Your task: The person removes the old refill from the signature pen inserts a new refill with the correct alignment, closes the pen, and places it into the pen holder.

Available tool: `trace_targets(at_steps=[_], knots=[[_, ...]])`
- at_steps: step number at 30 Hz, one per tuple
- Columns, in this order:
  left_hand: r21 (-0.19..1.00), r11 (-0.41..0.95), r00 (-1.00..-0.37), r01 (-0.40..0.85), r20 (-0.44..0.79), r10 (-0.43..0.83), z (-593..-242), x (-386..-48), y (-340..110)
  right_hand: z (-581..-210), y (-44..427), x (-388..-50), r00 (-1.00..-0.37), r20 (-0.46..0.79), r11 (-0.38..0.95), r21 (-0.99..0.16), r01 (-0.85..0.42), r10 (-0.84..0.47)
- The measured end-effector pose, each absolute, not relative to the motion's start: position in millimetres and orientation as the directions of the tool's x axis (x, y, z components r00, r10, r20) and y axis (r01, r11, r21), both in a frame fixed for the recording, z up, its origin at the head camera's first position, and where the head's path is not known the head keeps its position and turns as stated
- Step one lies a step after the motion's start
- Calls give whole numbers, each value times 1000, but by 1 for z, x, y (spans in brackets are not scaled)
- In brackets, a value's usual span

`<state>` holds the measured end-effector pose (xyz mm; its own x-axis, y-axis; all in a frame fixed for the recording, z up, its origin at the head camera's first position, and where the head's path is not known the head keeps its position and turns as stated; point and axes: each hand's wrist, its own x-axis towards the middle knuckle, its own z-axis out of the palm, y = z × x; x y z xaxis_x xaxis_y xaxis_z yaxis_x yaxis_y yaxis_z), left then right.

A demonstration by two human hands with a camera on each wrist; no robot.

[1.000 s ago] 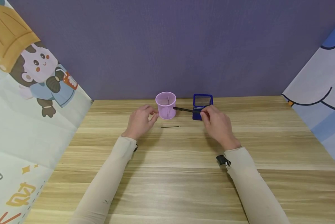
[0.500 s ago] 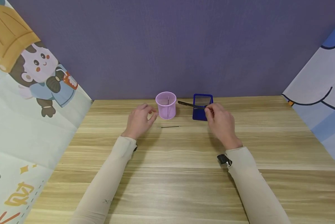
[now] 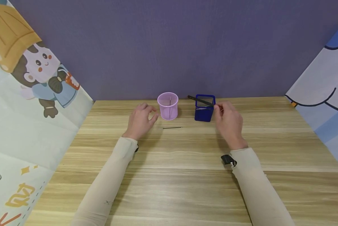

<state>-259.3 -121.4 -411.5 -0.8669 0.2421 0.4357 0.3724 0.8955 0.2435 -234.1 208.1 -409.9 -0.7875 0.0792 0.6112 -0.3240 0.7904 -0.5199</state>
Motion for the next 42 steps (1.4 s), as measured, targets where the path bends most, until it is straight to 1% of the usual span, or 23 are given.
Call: trace_targets(at_steps=[3, 9, 13, 23, 33, 42], knots=[[246, 898, -872, 366, 429, 238, -411, -259, -123, -410, 209, -232, -781, 616, 792, -527, -307, 107], [247, 901, -879, 356, 415, 234, -412, -258, -126, -408, 210, -229, -740, 654, 795, -530, -297, 159], [248, 903, -885, 350, 404, 232, -411, -256, -127, -407, 211, -226, -733, 652, 794, -543, -274, 193], [248, 905, -886, 345, 404, 227, -410, -251, -131, -410, 214, -221, -737, 633, 807, -551, -215, 236], [245, 907, -885, 342, 408, 224, -412, -249, -134, -405, 211, -213, -754, 615, 813, -548, -198, 231], [253, 906, -891, 339, 395, 223, -413, -247, -132, -405, 205, -218, -785, 584, 826, -535, -181, 206]])
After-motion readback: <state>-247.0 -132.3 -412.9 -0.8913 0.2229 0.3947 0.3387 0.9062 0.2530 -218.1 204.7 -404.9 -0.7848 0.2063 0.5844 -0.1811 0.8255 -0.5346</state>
